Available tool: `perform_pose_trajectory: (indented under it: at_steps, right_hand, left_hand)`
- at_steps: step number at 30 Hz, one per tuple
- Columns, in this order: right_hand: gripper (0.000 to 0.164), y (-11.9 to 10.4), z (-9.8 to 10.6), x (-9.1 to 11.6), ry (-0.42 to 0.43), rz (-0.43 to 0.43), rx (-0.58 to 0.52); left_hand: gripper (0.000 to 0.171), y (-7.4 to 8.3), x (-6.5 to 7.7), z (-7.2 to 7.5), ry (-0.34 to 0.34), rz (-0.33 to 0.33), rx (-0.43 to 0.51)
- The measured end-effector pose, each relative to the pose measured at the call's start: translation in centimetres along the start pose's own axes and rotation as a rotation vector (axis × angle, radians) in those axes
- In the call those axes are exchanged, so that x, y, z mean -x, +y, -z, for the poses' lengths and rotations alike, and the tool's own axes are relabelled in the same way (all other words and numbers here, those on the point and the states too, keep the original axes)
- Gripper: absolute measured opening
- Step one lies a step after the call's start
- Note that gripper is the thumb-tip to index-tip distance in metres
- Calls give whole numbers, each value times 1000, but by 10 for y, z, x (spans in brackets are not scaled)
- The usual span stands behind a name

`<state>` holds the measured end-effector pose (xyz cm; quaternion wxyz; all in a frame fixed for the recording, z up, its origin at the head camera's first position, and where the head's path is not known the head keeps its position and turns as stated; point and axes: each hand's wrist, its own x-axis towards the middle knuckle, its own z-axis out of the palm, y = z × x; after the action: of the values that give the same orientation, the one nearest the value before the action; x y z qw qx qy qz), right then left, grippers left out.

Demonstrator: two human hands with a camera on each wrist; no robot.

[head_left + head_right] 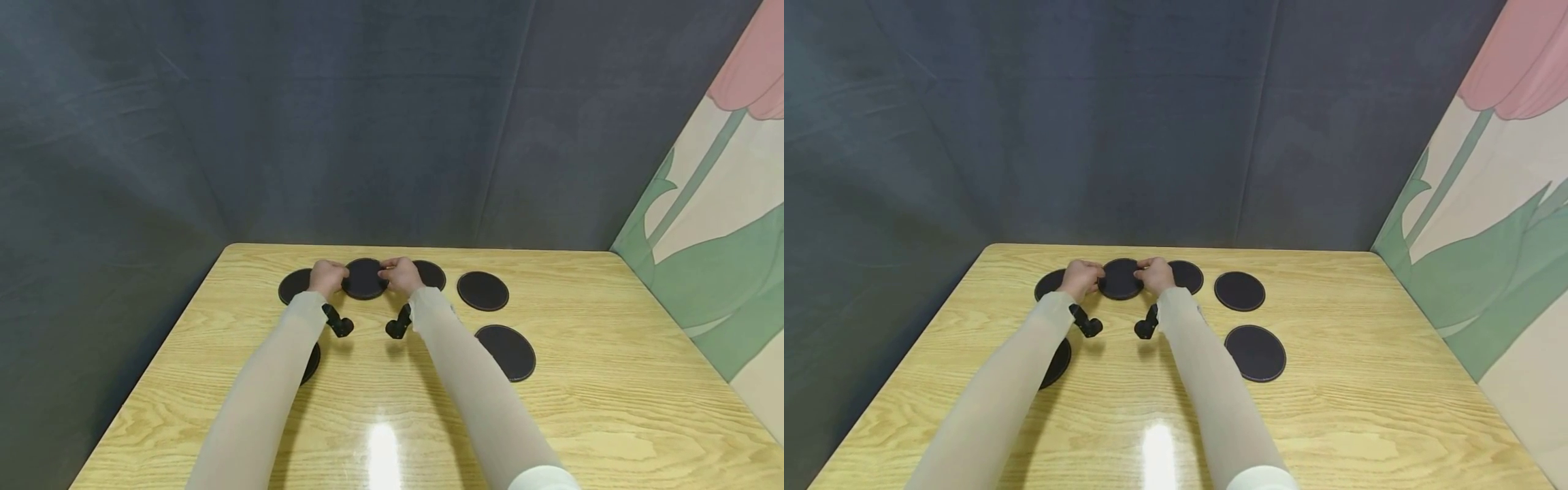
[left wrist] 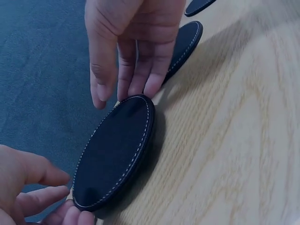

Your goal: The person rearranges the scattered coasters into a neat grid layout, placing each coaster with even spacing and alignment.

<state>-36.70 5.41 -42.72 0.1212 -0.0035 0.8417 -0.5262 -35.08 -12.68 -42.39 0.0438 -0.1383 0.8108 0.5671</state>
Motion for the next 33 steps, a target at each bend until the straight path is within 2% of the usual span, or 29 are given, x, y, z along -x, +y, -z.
perform_pose_trajectory:
  at_steps: [2,4,8,15,23,28,33]
  right_hand:
    - [36,1,0,0,7,12,5]
    - [37,1,1,2,20,22,8]
    - [40,-1,5,9,42,48,-15]
    - [41,-5,13,22,10,76,-86]
    - [42,-7,21,33,-7,80,-167]
    - [44,-7,22,40,-22,95,-238]
    - [51,-4,22,47,-34,113,-242]
  left_hand:
    - [36,2,1,0,17,6,18]
    - [39,4,3,1,18,8,32]
    - [40,6,8,3,19,-15,74]
    - [40,9,19,9,-3,-60,154]
    - [44,12,27,19,-91,-30,185]
    - [49,12,32,24,-103,-18,197]
    - [50,12,40,26,-114,-3,201]
